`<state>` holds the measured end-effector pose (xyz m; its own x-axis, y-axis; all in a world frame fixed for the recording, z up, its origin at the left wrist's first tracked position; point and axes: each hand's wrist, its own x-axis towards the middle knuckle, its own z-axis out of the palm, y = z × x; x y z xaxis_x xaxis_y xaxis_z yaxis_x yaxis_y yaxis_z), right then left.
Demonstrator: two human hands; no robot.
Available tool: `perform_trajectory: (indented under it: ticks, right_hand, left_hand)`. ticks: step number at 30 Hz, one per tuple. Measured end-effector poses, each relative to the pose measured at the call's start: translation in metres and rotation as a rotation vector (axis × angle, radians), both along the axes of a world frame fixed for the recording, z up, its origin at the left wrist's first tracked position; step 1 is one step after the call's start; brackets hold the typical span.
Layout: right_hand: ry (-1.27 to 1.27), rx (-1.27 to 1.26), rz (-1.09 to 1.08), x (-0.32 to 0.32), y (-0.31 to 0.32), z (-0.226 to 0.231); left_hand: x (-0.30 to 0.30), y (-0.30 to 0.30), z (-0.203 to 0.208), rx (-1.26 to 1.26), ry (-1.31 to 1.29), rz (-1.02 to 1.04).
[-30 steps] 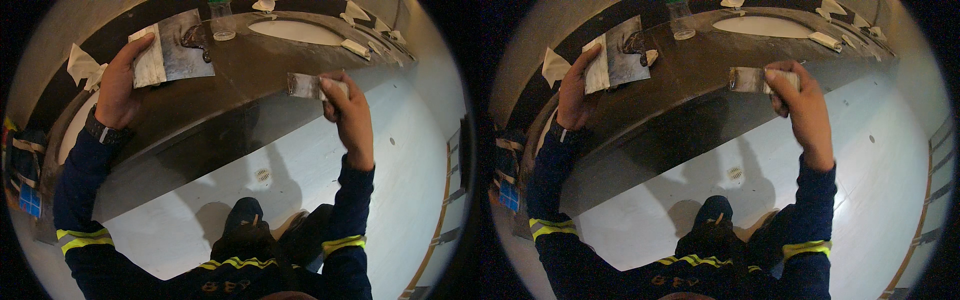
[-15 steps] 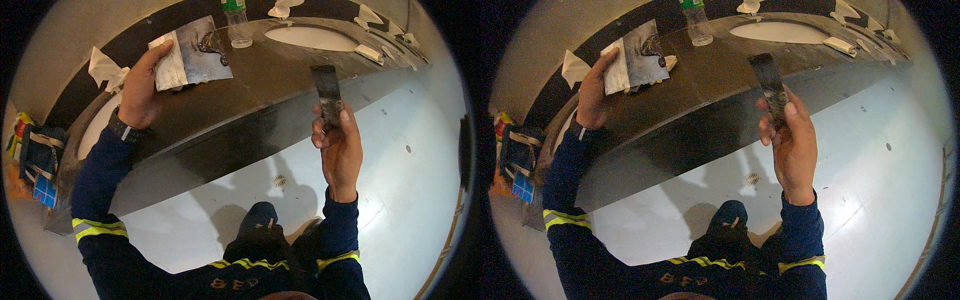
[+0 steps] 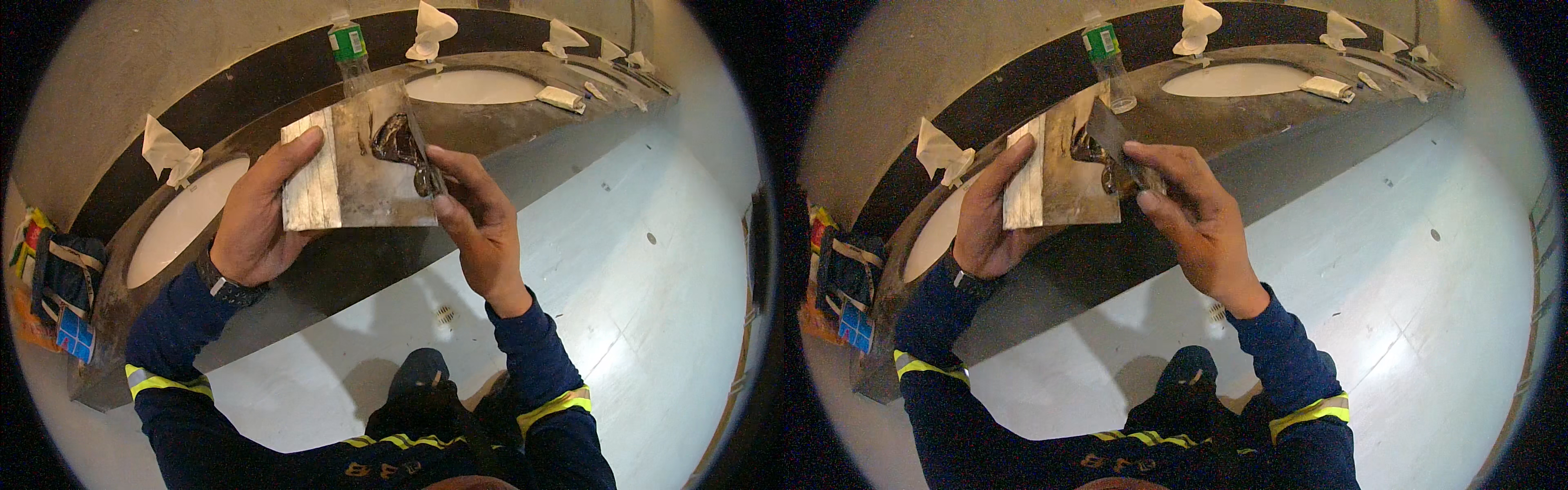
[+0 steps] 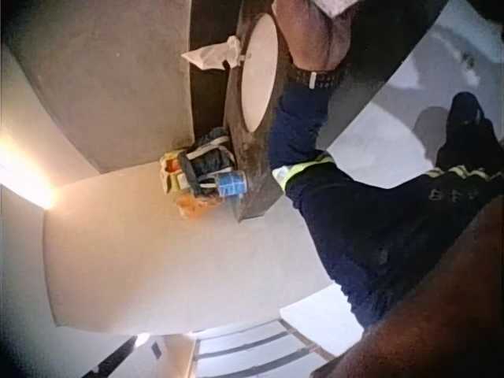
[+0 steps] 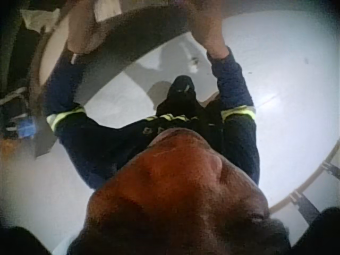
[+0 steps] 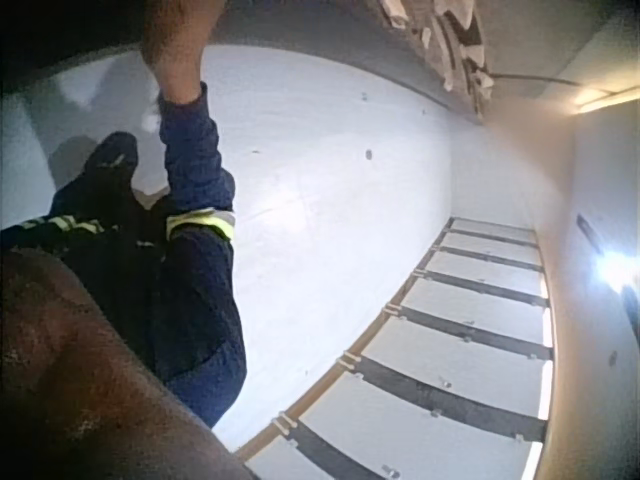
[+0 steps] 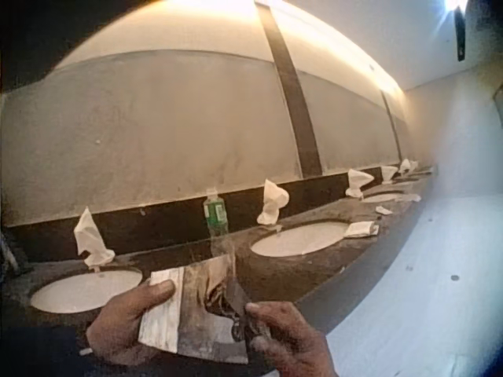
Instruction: The person scrapes a dark countertop with a putty knife, wipes the surface with a cloth, and pours water from a bottle onto the cloth to continue cleaning. The person repeats scraping and wiping motions along the countertop edge.
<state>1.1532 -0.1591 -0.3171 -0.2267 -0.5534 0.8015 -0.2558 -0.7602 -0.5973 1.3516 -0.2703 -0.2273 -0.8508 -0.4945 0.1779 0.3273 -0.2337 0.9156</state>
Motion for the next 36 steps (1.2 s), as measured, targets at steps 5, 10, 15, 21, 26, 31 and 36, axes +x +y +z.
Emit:
perform_trajectory:
  ticks: [5, 10, 15, 21, 26, 31, 36]
  right_hand:
    - [0.154, -0.001, -0.159, -0.006, 0.0, -0.009]
    - [-0.2, 0.147, -0.184, -0.008, 0.015, -0.026]
    - [-0.491, 0.15, -0.115, 0.01, 0.039, -0.018]
    - [-0.41, 0.238, -0.061, 0.024, 0.037, -0.008]
    - [-0.45, 0.248, -0.068, 0.031, 0.025, -0.004]
    - [-0.484, 0.245, -0.009, 0.035, 0.021, 0.007]
    - [-0.514, 0.205, 0.081, 0.039, 0.03, 0.026]
  left_hand:
    - [0.005, 0.004, 0.001, -0.059, 0.031, 0.037]
    - [0.006, 0.01, 0.011, -0.291, 0.164, 0.278]
    - [0.007, 0.007, 0.009, -0.59, 0.093, 0.662]
    - [0.002, 0.015, -0.01, -0.79, 0.147, 0.636]
    - [0.01, 0.015, -0.011, -0.99, 0.062, 0.573]
    - [0.007, 0.021, -0.019, -1.105, -0.014, 0.592]
    - [0.014, 0.024, -0.014, -1.458, -0.036, 0.51]
